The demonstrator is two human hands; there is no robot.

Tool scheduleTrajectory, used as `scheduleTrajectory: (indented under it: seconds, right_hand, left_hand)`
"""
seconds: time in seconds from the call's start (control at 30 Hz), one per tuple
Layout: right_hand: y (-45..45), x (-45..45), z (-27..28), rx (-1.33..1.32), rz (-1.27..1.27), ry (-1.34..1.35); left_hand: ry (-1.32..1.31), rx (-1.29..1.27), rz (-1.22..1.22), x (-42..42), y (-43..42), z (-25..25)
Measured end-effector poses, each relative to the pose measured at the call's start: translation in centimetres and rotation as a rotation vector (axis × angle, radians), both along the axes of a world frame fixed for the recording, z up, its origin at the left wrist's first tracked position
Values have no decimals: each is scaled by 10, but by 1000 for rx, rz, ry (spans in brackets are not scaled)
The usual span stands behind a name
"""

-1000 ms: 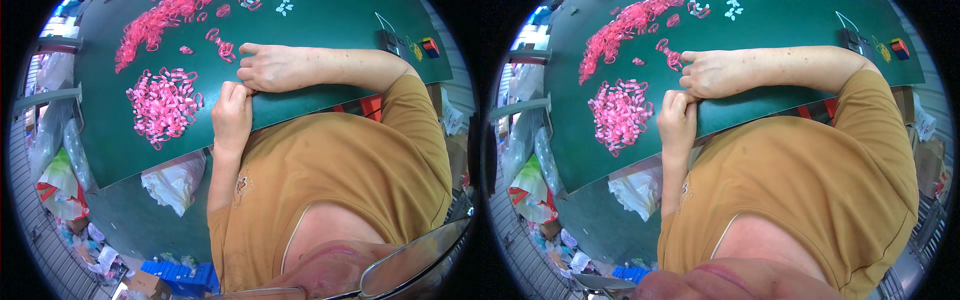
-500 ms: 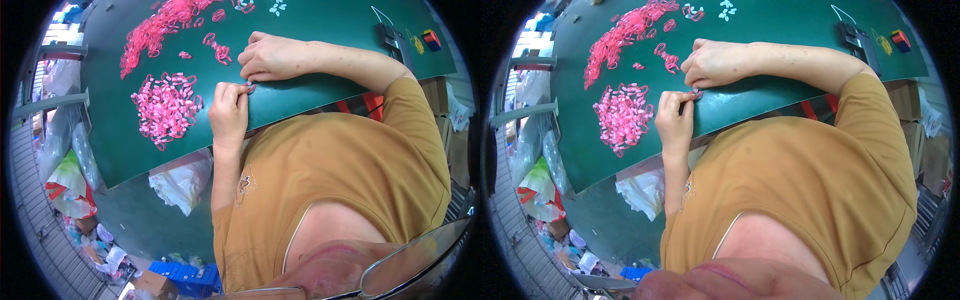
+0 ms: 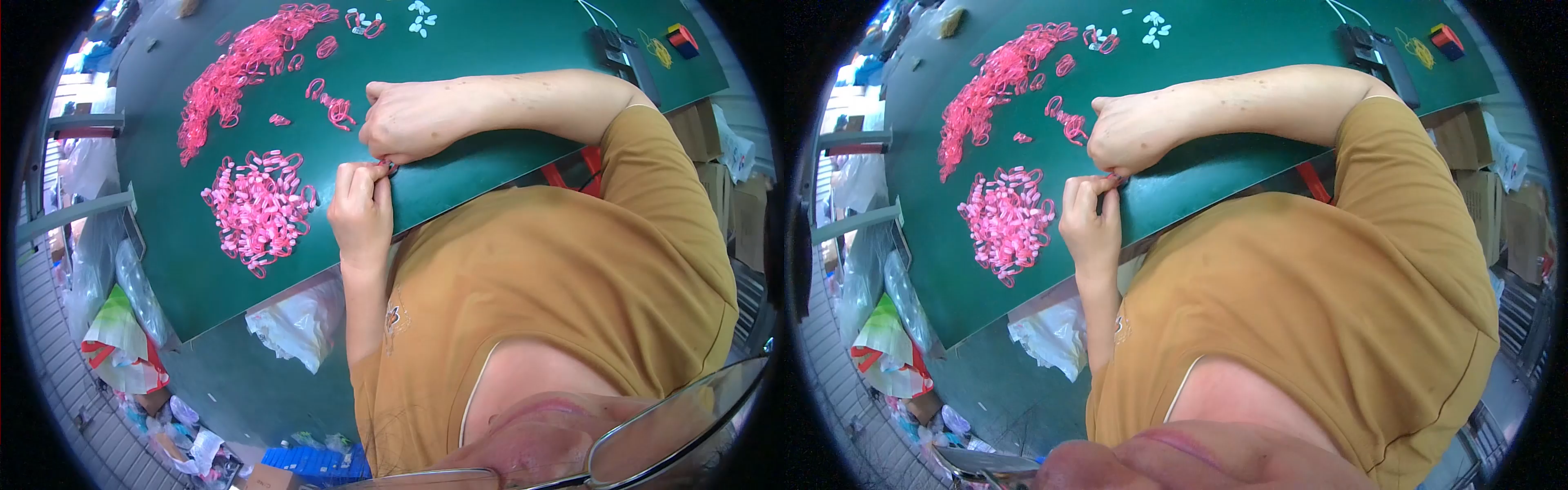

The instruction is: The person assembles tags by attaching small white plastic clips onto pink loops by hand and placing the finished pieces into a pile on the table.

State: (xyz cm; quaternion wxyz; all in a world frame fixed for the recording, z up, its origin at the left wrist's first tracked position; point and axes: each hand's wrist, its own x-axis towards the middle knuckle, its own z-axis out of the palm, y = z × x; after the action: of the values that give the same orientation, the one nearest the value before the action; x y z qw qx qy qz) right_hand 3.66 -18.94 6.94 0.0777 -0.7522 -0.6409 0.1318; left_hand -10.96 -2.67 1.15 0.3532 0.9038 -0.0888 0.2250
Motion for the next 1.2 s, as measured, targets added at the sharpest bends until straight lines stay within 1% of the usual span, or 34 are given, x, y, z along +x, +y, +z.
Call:
scheduleTrajectory:
  seconds: [0.2,0.4,0.47,0.53,0.57,0.63,0.67,0.7,0.77,0.8,0.83,0.9,0.93,1.0,1.03,1.1,1.13,1.2]
  right_hand:
    - [8,-1,3,-95,9,-49]
    - [0,-3,-2,-42,-5,-66]
    - [-15,-2,-5,49,-14,-77]
    - [-34,6,-9,80,-93,-34]
    - [-44,13,-2,22,-174,-4]
    - [-71,35,-9,71,-350,-103]
    - [-86,48,-21,121,-445,-216]
    - [-96,60,-23,132,-517,-236]
    - [-111,83,-37,208,-588,-393]
    - [-108,94,-42,273,-582,-411]
    - [-114,97,-42,276,-580,-414]
    - [-108,86,-2,173,-503,-319]
    - [-106,88,1,179,-496,-319]
    - [-103,95,3,44,-414,-395]
    - [-104,103,-1,48,-411,-397]
    - [-104,116,-7,100,-196,-473]
    - [-105,121,-8,102,-194,-475]
    - [-103,123,4,-36,-125,-514]
  left_hand:
    - [-24,26,-18,1,0,-1]
    - [-31,18,-10,2,-1,-1]
    - [-35,15,-5,3,-1,-1]
    - [-28,-3,8,3,-1,-2]
    - [-31,-6,13,3,-1,-3]
    - [-40,-25,0,4,-1,-4]
    - [-40,-24,1,4,-1,-3]
    - [-30,-28,8,4,-2,-2]
    - [-24,-31,16,4,-3,-1]
    - [-17,-29,22,4,-3,-2]
    - [-11,-28,29,5,-3,-3]
    - [-32,-15,23,6,-2,-2]
    - [-50,-5,13,5,-2,-2]
    - [-15,-20,29,2,-3,0]
    - [21,-41,36,2,-4,0]
    - [-13,-24,36,4,-4,-1]
    - [-42,-9,33,5,-3,-1]
    - [-46,-9,36,5,-3,-4]
